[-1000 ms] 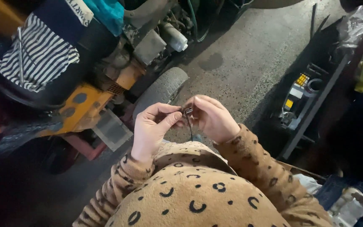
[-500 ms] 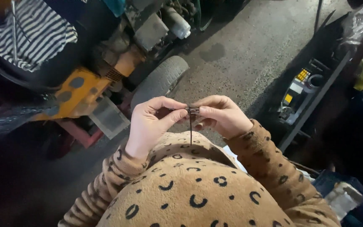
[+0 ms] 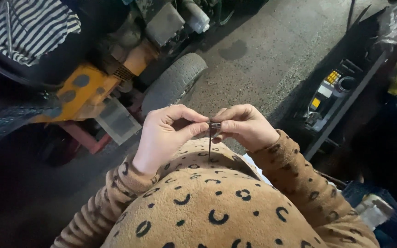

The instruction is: The person cleans various tools and a blue storage case using several cloths, first handling a small metal component and then wiping down the case and other items in a workspace.

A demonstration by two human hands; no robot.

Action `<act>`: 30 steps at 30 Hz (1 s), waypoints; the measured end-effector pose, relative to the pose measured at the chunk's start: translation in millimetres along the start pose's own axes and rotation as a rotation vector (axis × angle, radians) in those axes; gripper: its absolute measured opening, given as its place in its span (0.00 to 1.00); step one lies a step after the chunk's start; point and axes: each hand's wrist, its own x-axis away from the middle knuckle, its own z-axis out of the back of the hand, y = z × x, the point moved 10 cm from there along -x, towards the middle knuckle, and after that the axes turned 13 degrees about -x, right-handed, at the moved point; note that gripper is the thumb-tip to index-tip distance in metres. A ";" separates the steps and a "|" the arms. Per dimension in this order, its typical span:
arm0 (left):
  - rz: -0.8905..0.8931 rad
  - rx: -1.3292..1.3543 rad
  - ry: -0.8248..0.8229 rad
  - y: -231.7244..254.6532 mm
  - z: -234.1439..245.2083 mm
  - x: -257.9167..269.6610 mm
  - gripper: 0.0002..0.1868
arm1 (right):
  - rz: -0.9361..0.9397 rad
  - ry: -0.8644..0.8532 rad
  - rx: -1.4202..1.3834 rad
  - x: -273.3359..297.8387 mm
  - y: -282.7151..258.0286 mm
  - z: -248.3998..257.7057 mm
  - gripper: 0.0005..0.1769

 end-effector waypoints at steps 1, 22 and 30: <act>0.000 0.000 0.004 0.6 0.7 -0.2 0.06 | -0.002 -0.003 0.000 -0.2 1.1 0.4 0.07; 0.285 0.312 0.086 -67.8 -14.3 -25.9 0.09 | 0.962 -0.226 1.545 29.9 -39.8 -84.4 0.18; 0.207 0.194 0.080 -65.7 -17.7 -28.9 0.12 | 1.286 -0.386 1.633 47.4 -56.1 -131.5 0.10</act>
